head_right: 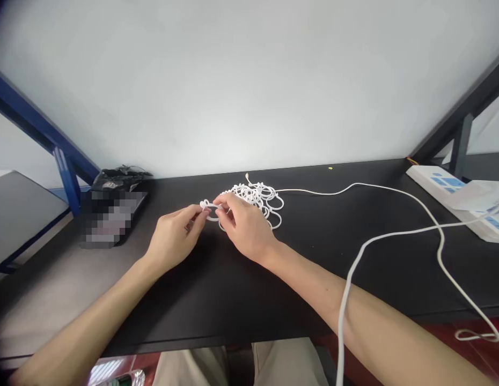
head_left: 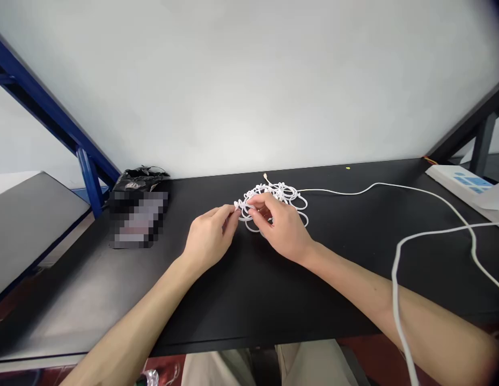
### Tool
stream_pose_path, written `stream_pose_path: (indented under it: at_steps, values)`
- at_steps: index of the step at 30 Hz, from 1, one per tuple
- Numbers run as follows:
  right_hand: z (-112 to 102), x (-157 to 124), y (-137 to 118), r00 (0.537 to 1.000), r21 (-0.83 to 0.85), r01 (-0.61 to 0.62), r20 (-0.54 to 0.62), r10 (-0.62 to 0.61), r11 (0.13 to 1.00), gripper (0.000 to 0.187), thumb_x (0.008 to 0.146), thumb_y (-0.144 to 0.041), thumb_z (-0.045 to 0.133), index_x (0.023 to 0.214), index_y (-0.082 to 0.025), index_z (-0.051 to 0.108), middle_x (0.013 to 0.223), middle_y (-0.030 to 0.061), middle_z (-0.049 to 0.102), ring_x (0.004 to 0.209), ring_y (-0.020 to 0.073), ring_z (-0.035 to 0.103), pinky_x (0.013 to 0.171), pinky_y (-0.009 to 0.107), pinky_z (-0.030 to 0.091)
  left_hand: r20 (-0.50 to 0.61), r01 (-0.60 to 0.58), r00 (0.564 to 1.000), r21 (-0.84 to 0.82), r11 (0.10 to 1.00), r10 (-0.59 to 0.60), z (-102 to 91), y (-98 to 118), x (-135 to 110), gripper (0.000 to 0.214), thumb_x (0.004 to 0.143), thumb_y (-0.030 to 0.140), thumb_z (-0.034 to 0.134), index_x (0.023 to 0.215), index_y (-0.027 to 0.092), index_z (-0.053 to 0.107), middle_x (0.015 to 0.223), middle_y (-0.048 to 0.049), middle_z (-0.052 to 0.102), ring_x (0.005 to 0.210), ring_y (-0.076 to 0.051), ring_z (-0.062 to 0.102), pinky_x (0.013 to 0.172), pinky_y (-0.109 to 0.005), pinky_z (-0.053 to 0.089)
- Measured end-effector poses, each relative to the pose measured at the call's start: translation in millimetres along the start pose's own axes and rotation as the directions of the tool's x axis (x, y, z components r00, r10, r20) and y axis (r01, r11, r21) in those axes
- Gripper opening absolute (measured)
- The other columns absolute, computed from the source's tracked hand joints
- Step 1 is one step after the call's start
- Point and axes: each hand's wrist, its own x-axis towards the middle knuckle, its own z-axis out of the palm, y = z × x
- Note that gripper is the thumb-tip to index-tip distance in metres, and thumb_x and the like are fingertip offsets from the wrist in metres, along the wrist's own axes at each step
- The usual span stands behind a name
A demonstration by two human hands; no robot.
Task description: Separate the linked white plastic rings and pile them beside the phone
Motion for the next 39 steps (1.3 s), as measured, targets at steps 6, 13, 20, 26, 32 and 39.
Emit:
stream_pose_path:
  at_steps: [6, 13, 20, 26, 32, 39]
  values:
    - [2, -2, -2, 0.999, 0.032, -0.039, 0.018, 0.039, 0.999, 0.017, 0.096, -0.027, 0.051, 0.109, -0.025, 0.061, 0.075, -0.0042, 0.07, 0.065, 0.0115, 0.066, 0.067, 0.024, 0.051, -0.174, 0.005, 0.985, -0.069, 0.998, -0.017, 5.6, 3, -2, 0.017, 0.093, 0.026, 0.053, 0.102, 0.019, 0.065, 0.073, 0.0015, 0.07, 0.055, -0.008, 0.056, 0.055, -0.019, 0.042]
    - [2, -3, -1, 0.996, 0.081, -0.074, 0.046, 0.07, 0.994, 0.016, 0.095, -0.025, 0.05, 0.104, -0.023, 0.063, 0.075, -0.0028, 0.069, 0.066, 0.0122, 0.065, 0.065, 0.025, 0.051, -0.206, -0.135, 0.97, -0.01, 0.991, 0.131, 6.4, 4, -3, 0.017, 0.094, 0.02, 0.052, 0.101, 0.017, 0.066, 0.076, -0.0011, 0.069, 0.054, -0.007, 0.051, 0.055, -0.019, 0.042]
    - [3, -6, -3, 0.992, 0.119, -0.102, 0.081, 0.093, 0.988, 0.015, 0.095, -0.024, 0.05, 0.1, -0.022, 0.064, 0.074, -0.0024, 0.067, 0.063, 0.0118, 0.063, 0.065, 0.025, 0.051, -0.151, -0.128, 0.982, -0.068, 0.989, 0.117, 6.5, 5, -7, 0.018, 0.096, 0.022, 0.048, 0.099, 0.018, 0.066, 0.083, -0.0031, 0.071, 0.065, -0.01, 0.062, 0.061, -0.02, 0.046]
    - [6, -8, -4, 0.994, 0.08, -0.086, 0.076, 0.08, 0.993, 0.016, 0.094, -0.023, 0.05, 0.098, -0.021, 0.065, 0.076, -0.0008, 0.069, 0.066, 0.0128, 0.064, 0.066, 0.026, 0.051, -0.08, -0.119, 0.99, -0.051, 0.992, 0.114, 3.9, 5, -10, 0.023, 0.098, 0.025, 0.044, 0.096, 0.019, 0.066, 0.081, -0.0034, 0.07, 0.066, -0.011, 0.062, 0.062, -0.021, 0.047]
    - [7, -8, -4, 0.993, 0.072, -0.096, 0.068, 0.091, 0.993, 0.016, 0.095, -0.024, 0.05, 0.099, -0.021, 0.066, 0.077, -0.0008, 0.07, 0.067, 0.0131, 0.066, 0.066, 0.025, 0.051, -0.081, -0.113, 0.991, -0.063, 0.992, 0.108, 5.5, 5, -8, 0.022, 0.097, 0.024, 0.045, 0.095, 0.019, 0.067, 0.083, -0.0031, 0.072, 0.066, -0.011, 0.062, 0.062, -0.02, 0.046]
    - [-5, 6, 6, 0.999, -0.157, 0.024, -0.023, -0.028, 0.987, 0.019, 0.096, -0.029, 0.051, 0.101, -0.02, 0.067, 0.084, 0.0021, 0.071, 0.085, 0.018, 0.063, 0.079, 0.032, 0.049, -0.056, 0.124, 0.991, 0.022, 0.992, -0.123, -5.1, -17, 6, 0.021, 0.093, 0.031, 0.051, 0.096, 0.021, 0.069, 0.07, 0.001, 0.068, 0.057, -0.011, 0.058, 0.061, -0.022, 0.043]
